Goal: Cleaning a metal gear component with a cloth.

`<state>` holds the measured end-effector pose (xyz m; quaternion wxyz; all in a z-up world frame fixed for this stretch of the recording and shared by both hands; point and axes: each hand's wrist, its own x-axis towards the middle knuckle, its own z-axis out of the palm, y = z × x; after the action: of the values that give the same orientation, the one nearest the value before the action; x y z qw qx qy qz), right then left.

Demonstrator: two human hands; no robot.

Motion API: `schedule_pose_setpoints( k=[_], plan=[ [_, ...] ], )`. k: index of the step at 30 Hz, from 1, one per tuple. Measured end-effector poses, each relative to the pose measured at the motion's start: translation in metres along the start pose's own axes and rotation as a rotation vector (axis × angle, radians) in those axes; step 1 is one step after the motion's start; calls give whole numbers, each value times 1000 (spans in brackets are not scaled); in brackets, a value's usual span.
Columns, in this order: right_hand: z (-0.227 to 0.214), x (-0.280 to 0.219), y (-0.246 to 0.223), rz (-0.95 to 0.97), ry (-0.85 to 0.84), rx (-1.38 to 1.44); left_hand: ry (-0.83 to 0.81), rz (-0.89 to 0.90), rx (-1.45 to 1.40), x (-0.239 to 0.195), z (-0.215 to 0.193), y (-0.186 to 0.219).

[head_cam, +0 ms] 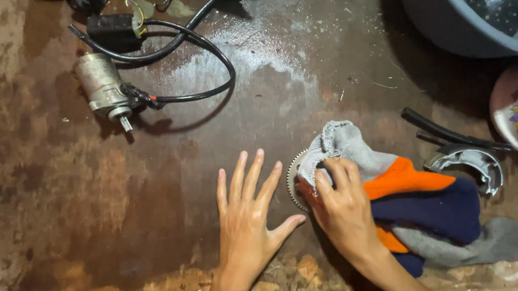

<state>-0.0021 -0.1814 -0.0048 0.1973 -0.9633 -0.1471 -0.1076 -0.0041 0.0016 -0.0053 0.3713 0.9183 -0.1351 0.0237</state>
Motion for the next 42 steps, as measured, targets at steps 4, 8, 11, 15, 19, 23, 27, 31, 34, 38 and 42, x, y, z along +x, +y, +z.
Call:
schedule_pose_setpoints(
  k=[4,8,11,15,19,23,27,31,34,38,42],
  plan=[
    [18,-17,30,140,62,59,60,16,-32,-9,-2,-2],
    [-9,-20,39,685,42,470,112,9,-87,-17,-9,0],
    [-28,-38,45,751,-12,769,151,-34,-120,-20,-11,2],
    [-32,-38,20,-6,-207,226,174,-74,-168,-19,-18,8],
    [-15,-39,14,-179,-209,-179,220,-36,-197,-12,-21,14],
    [-9,-23,19,-130,-164,-261,239,-18,-234,-13,-21,15],
    [2,-23,36,-47,-101,-266,257,-16,-249,-14,-22,15],
    [-7,-4,52,245,-135,23,251,7,-280,-15,-24,17],
    [-23,-26,115,484,-35,980,243,23,-306,-17,-24,18],
    [-56,-70,150,987,198,1315,257,31,-255,-10,-7,21],
    [-74,-98,153,838,232,979,112,221,-194,0,23,41]
  ],
)
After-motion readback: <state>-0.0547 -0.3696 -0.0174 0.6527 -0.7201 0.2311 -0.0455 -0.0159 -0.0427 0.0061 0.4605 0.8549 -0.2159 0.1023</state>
